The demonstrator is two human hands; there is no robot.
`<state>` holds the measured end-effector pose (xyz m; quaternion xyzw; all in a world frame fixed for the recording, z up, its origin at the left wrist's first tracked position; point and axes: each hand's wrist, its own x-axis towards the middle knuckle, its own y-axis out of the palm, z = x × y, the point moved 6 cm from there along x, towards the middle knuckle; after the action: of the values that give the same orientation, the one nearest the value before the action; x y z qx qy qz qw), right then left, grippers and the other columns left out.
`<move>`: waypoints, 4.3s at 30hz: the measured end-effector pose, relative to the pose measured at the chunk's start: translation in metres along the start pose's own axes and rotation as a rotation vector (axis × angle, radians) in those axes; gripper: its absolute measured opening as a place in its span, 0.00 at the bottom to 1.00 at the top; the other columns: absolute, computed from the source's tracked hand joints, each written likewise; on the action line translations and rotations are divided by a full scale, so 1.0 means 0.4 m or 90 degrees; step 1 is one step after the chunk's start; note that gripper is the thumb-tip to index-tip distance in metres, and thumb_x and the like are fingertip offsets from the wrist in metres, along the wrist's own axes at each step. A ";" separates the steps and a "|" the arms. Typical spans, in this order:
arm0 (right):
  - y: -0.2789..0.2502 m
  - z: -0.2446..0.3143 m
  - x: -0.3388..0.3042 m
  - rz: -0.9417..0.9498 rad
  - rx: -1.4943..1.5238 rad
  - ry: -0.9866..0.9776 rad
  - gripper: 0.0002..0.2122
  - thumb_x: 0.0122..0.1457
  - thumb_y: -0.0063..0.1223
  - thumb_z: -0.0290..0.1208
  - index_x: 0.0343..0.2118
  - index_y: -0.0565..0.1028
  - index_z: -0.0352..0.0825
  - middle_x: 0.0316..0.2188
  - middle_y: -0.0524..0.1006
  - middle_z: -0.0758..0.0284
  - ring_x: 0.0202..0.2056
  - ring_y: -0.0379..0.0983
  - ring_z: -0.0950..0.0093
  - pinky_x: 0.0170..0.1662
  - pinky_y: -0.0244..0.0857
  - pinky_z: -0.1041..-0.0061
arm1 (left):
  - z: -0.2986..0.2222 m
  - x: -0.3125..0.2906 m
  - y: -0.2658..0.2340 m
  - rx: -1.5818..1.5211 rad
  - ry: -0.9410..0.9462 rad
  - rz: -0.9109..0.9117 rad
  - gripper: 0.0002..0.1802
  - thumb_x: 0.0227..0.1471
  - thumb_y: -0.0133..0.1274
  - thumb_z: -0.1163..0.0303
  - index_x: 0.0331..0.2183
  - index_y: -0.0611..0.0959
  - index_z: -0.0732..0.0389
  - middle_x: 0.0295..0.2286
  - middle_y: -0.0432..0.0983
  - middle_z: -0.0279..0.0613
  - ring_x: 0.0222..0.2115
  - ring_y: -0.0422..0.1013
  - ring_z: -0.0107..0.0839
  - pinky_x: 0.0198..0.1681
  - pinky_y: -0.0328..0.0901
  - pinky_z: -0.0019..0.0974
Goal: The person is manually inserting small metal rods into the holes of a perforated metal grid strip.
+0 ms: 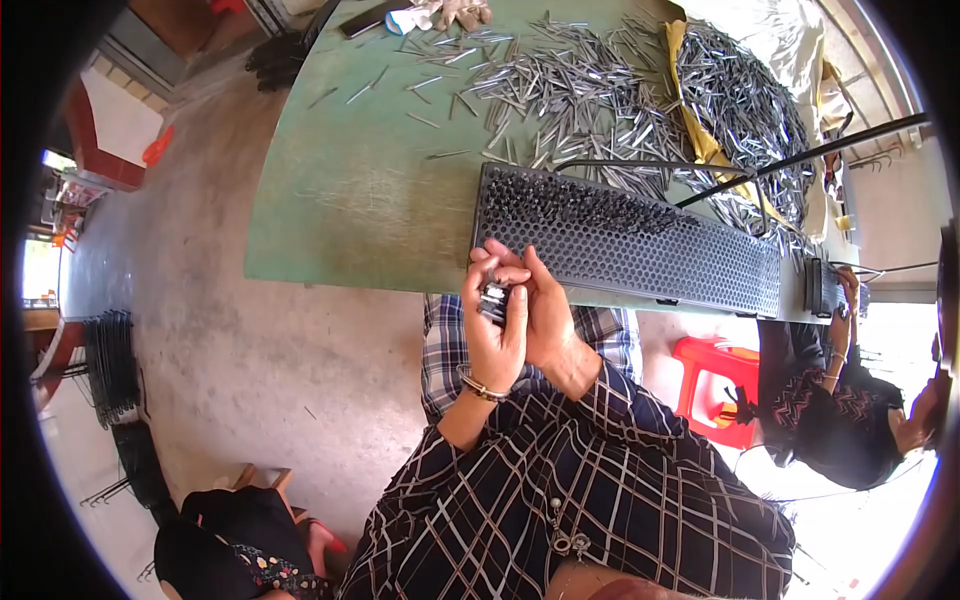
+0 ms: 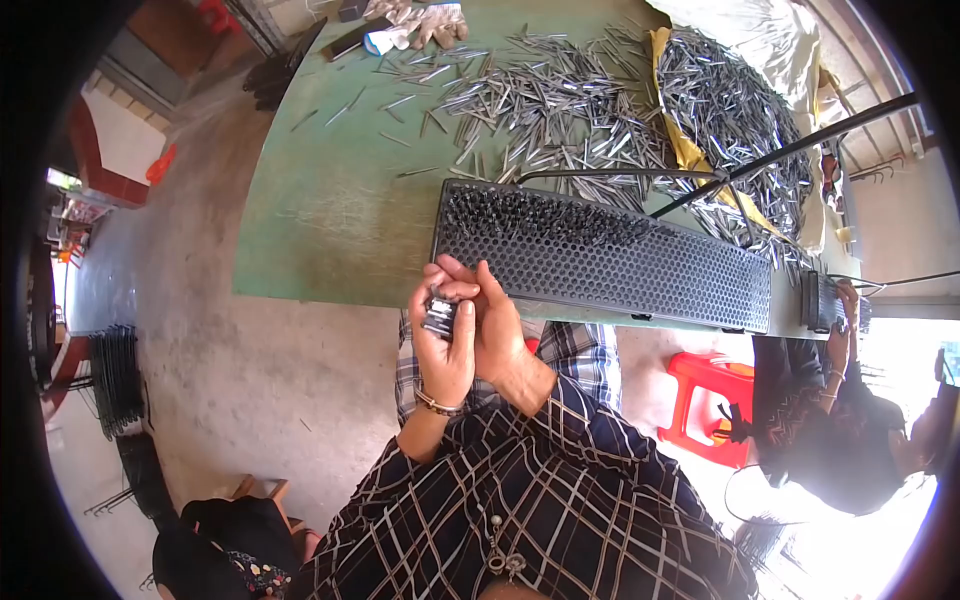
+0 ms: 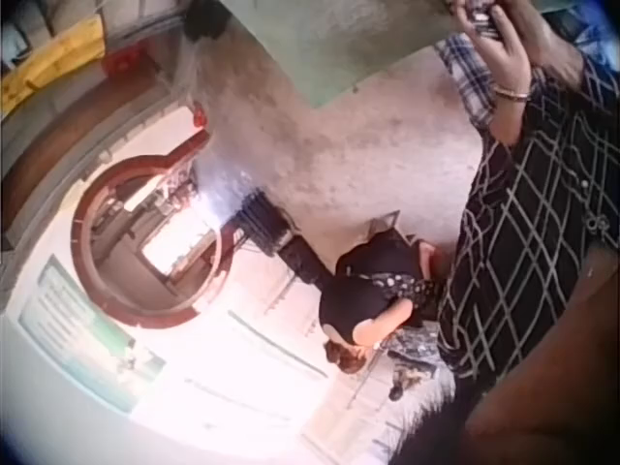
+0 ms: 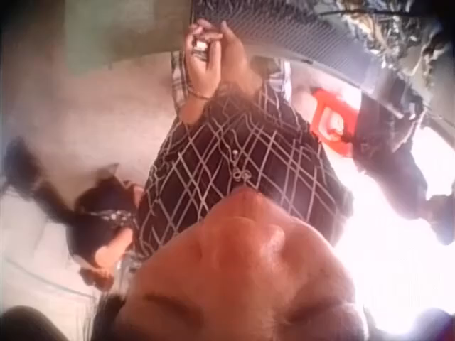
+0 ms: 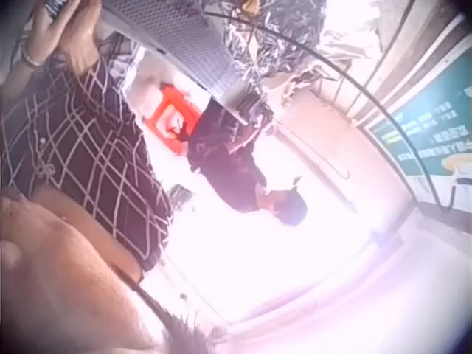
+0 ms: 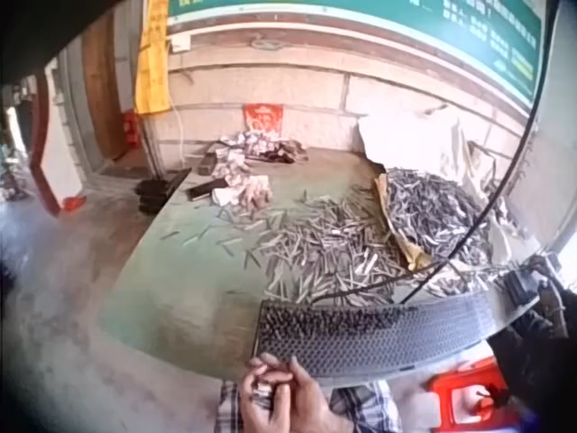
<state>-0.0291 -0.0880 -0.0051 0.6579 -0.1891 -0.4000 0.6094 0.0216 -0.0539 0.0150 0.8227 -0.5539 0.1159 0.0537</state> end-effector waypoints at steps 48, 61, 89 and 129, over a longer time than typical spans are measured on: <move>0.191 0.211 -0.007 0.116 -1.476 -0.813 0.09 0.48 0.60 0.23 0.34 0.78 0.32 0.32 0.77 0.63 0.33 0.73 0.63 0.37 0.67 0.70 | 0.049 -0.127 -0.036 -0.461 -0.646 0.155 0.13 0.57 0.48 0.67 0.44 0.74 0.60 0.35 0.76 0.39 0.38 0.74 0.32 0.41 0.69 0.36; 0.097 0.193 -0.056 0.060 -1.116 -0.099 0.07 0.54 0.58 0.28 0.32 0.79 0.29 0.28 0.77 0.67 0.29 0.72 0.81 0.31 0.66 0.81 | 0.008 -0.056 0.014 -0.457 -0.553 0.221 0.16 0.58 0.46 0.68 0.45 0.73 0.69 0.39 0.76 0.49 0.39 0.75 0.37 0.39 0.72 0.37; 0.156 0.304 0.006 0.027 -1.238 -0.544 0.07 0.56 0.54 0.24 0.37 0.76 0.31 0.30 0.78 0.65 0.32 0.75 0.77 0.36 0.67 0.79 | 0.042 -0.090 0.032 -0.492 -0.626 0.209 0.14 0.58 0.45 0.69 0.45 0.72 0.62 0.38 0.76 0.44 0.40 0.74 0.32 0.40 0.71 0.37; 0.162 0.270 -0.018 0.075 -1.358 -0.604 0.07 0.52 0.56 0.23 0.35 0.77 0.31 0.38 0.75 0.62 0.30 0.75 0.69 0.34 0.69 0.74 | 0.053 -0.109 0.038 -0.483 -0.650 0.217 0.15 0.57 0.46 0.68 0.46 0.73 0.61 0.38 0.76 0.42 0.38 0.74 0.30 0.39 0.70 0.36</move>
<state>-0.0998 -0.1652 0.0655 -0.4128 0.0040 -0.5330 0.7386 -0.0055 -0.0251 -0.0171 0.5988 -0.6349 -0.4855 0.0511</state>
